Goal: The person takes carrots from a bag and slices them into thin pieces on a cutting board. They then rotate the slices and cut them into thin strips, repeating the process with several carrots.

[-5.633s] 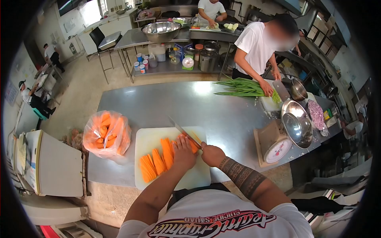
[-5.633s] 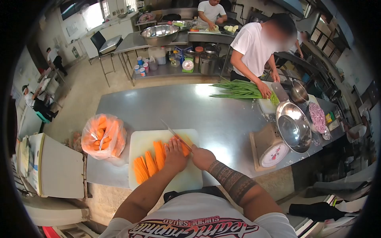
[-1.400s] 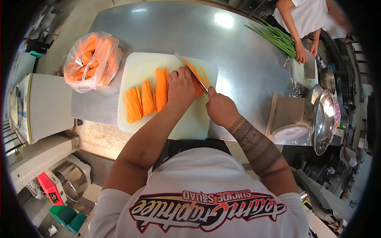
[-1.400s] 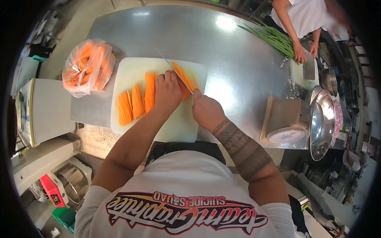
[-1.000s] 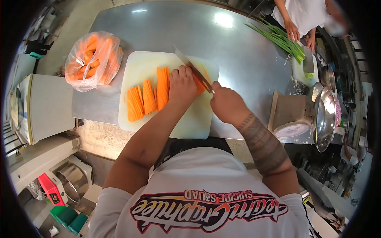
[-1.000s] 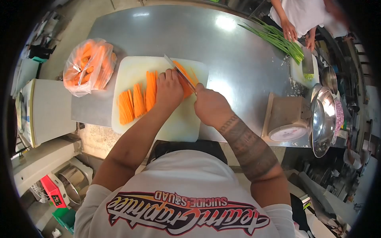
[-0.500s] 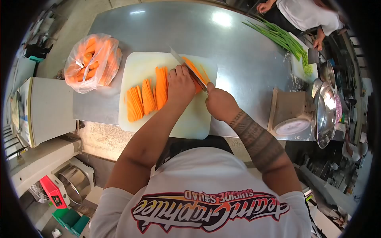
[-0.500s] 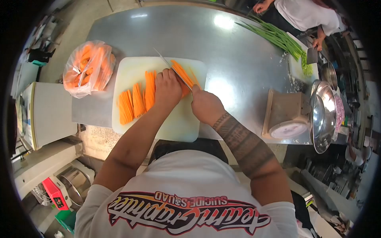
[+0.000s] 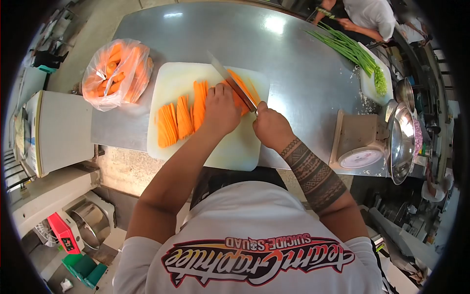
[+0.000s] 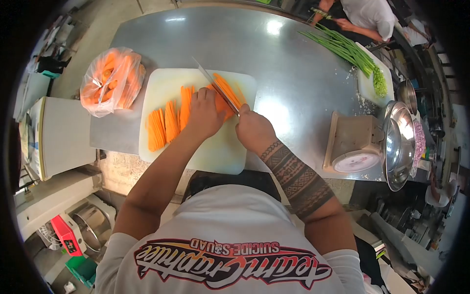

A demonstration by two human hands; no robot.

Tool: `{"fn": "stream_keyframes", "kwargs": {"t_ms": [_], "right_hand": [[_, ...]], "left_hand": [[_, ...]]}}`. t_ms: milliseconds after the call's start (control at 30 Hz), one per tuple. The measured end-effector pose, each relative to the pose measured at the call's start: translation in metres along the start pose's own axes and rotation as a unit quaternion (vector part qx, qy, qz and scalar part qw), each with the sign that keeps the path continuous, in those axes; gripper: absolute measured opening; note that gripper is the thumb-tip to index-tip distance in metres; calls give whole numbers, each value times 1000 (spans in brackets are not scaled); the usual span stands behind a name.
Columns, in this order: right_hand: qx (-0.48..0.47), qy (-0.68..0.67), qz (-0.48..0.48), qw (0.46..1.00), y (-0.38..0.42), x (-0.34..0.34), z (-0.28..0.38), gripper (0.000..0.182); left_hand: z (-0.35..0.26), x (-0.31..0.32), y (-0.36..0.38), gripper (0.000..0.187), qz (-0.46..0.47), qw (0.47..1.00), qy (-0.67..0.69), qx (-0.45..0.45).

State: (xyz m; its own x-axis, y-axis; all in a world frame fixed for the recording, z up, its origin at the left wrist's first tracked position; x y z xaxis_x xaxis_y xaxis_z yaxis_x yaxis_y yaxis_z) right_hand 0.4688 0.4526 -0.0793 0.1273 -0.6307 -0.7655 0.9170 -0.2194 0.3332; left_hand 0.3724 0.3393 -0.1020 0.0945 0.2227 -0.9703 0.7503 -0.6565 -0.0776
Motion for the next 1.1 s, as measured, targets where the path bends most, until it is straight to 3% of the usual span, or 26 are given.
{"fn": "stream_keyframes", "kwargs": {"t_ms": [133,333,467,667,767,900,1100], "right_hand": [[-14,31,2,999,0,0,6,20],[-21,40,36,998,23,-32,29,22],[-9,36,48,998,0,4,11,25],[-39,36,37,998,27,-37,44,24],[-8,55,31,998,1,13,8,24],[-35,51,13,998,11,-26,37,22],[-48,60,21,997,2,5,19,19]], "left_hand": [[-6,-6,5,80,161,986,-8,-37],[-5,0,1,82,152,988,-34,-23],[-4,4,0,81,145,988,-56,-11],[-1,8,2,76,129,989,-74,5],[-2,10,2,76,127,988,-83,11],[3,12,4,73,101,992,-70,32],[6,21,2,74,109,990,-76,37]]}}
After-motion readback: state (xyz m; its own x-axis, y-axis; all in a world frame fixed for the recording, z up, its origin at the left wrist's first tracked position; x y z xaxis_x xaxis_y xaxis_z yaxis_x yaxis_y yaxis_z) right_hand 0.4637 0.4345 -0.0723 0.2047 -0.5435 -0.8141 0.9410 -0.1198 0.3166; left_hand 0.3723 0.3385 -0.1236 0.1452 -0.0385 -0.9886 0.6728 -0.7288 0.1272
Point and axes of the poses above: each hand's wrist, its own y-axis away from the middle knuckle, its own x-axis out of the palm, z = x × y, the point moved 8 cm from there along -y, towards the middle knuckle, and after that the axes turned 9 degrees about -y, right-handed, at the moved point
